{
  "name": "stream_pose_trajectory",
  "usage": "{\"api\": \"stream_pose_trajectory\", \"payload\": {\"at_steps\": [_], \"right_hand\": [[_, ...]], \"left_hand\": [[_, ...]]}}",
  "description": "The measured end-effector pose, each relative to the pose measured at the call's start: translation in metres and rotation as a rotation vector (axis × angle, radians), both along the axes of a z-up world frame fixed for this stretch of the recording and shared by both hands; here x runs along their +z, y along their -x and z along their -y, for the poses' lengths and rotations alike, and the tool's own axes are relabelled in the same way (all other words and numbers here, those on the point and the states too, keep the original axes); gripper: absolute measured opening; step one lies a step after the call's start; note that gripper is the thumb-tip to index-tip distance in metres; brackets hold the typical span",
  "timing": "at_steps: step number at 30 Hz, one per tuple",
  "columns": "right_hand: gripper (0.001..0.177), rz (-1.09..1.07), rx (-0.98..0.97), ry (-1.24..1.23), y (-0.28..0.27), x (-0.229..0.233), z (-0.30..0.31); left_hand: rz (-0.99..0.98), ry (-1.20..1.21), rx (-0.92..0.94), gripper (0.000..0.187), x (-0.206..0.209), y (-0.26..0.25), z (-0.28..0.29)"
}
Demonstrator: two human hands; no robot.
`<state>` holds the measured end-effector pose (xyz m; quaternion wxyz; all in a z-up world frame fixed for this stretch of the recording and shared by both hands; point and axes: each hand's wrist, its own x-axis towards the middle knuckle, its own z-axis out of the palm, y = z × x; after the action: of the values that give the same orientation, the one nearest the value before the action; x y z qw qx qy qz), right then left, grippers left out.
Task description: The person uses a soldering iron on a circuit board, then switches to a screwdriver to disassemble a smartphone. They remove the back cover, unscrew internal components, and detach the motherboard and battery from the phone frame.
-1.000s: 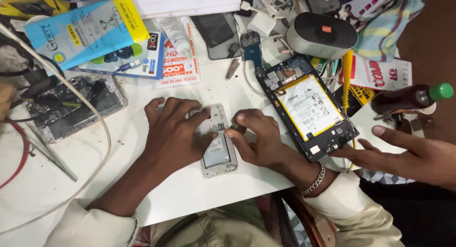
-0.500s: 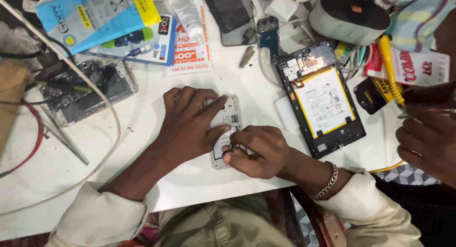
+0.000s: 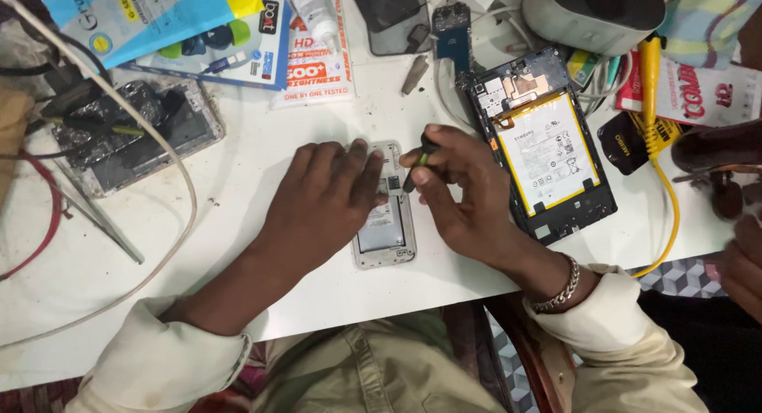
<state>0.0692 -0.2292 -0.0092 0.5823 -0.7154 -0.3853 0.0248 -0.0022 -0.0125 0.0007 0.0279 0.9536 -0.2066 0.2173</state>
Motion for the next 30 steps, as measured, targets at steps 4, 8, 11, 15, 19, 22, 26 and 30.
{"api": "stream_pose_trajectory", "payload": {"at_steps": [4, 8, 11, 15, 19, 22, 26, 30], "right_hand": [[0.049, -0.007, -0.045, 0.072, -0.002, 0.004, 0.000], [0.052, -0.152, -0.066, 0.081, -0.004, 0.004, -0.003], [0.053, -0.213, -0.075, 0.073, -0.004, 0.004, -0.004], [0.054, -0.234, -0.056, 0.067, -0.004, 0.004, -0.004], [0.053, -0.213, -0.045, 0.091, -0.006, 0.007, -0.004], [0.053, -0.207, -0.056, 0.107, -0.006, 0.005, -0.004], [0.053, 0.082, -0.049, 0.137, -0.005, 0.000, -0.001], [0.042, 0.600, 0.135, 0.363, -0.006, -0.005, 0.005]], "left_hand": [[0.007, -0.065, 0.029, 0.046, -0.001, 0.002, 0.004], [-0.012, -0.085, 0.046, 0.046, 0.000, 0.004, 0.006], [-0.020, -0.070, 0.046, 0.046, -0.001, 0.004, 0.006], [-0.037, -0.072, 0.051, 0.046, -0.001, 0.004, 0.005], [-0.026, -0.073, 0.043, 0.047, 0.001, 0.003, 0.004], [-0.035, -0.044, 0.035, 0.047, 0.001, 0.004, 0.005], [-0.024, -0.010, 0.042, 0.047, 0.003, 0.003, 0.003], [-0.035, 0.016, 0.051, 0.043, 0.002, 0.002, 0.001]]}}
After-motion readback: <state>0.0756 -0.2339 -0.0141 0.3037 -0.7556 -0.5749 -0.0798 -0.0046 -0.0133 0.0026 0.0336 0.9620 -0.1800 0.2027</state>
